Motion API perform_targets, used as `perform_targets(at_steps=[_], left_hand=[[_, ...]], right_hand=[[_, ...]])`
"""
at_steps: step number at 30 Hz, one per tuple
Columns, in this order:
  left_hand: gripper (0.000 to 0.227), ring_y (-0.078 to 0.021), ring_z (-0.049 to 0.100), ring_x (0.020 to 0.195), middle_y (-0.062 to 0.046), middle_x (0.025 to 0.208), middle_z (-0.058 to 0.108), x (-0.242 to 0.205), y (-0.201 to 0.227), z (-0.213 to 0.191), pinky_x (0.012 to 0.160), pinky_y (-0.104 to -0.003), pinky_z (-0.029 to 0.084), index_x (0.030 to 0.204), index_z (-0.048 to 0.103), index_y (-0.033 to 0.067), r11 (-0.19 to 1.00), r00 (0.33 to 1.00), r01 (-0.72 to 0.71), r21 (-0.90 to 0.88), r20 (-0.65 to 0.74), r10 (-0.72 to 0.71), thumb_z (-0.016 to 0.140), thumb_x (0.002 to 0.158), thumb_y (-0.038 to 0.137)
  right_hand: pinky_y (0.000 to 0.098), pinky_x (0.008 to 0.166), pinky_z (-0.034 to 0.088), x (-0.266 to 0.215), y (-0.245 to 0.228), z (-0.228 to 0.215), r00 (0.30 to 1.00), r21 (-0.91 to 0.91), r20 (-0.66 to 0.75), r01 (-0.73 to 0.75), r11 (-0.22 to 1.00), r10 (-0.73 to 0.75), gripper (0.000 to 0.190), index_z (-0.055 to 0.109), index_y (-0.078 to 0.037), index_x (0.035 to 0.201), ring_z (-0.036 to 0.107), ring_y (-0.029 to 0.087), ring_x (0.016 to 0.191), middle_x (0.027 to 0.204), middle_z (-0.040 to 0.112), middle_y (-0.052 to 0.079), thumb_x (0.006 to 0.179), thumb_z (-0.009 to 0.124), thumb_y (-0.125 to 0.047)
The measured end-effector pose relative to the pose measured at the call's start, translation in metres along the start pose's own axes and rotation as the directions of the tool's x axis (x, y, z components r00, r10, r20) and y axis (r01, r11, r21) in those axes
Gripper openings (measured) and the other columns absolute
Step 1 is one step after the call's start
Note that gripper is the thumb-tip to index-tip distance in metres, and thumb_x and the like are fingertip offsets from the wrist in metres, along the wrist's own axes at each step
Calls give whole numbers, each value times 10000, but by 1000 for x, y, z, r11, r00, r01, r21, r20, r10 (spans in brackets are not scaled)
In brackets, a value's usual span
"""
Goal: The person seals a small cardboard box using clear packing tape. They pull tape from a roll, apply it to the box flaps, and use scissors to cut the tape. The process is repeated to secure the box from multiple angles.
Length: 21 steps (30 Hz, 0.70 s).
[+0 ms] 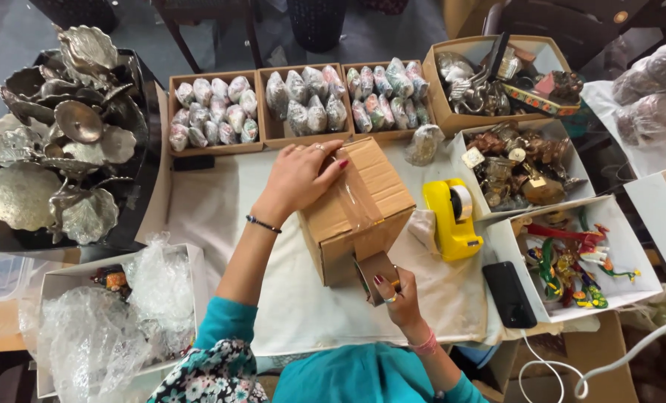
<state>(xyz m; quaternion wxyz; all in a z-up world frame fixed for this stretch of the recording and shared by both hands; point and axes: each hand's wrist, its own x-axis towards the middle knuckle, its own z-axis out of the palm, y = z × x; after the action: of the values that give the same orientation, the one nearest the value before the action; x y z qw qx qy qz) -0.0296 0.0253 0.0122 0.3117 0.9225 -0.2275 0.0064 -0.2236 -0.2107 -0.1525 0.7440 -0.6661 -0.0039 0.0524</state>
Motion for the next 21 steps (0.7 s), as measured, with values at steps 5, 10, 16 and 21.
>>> perform_targets(at_steps=[5, 10, 16, 21], left_hand=[[388, -331, 607, 1242, -129, 1274, 686, -23, 4, 10, 1151, -526, 358, 1386, 604, 133, 1000, 949, -8, -17, -316, 2, 590, 1039, 306], [362, -335, 563, 1376, -92, 1405, 641, -89, 67, 35, 1271, -569, 240, 1354, 627, 103, 966, 760, -146, -214, -650, -29, 641, 1001, 179], [338, -240, 563, 1345, -16, 1376, 658, -103, 53, 65, 1299, -519, 265, 1261, 717, 238, 985, 797, -157, 77, -579, 172, 789, 931, 225], [191, -237, 443, 1173, -90, 1201, 469, -165, 36, 158, 1105, -375, 365, 1125, 500, 62, 888, 539, -222, -402, -810, -232, 645, 1031, 143]], right_hand=[[270, 509, 547, 0, 9, 1, 999, 1, -32, -5, 1000, 5, 369, 667, 37, 921, 679, 146, 551, 695, 692, 81, 940, 663, -331], [271, 501, 561, 2, 4, 2, 999, -10, -36, 14, 1000, -15, 359, 661, 28, 927, 683, 144, 545, 680, 673, 71, 935, 657, -330], [274, 522, 551, 0, -7, 7, 999, 15, -15, -38, 999, 38, 346, 649, 32, 958, 673, 146, 568, 705, 678, 78, 952, 660, -314], [281, 526, 555, 0, -2, 7, 998, 81, 1, -60, 995, 61, 324, 639, 28, 933, 668, 135, 578, 718, 677, 65, 964, 670, -293]])
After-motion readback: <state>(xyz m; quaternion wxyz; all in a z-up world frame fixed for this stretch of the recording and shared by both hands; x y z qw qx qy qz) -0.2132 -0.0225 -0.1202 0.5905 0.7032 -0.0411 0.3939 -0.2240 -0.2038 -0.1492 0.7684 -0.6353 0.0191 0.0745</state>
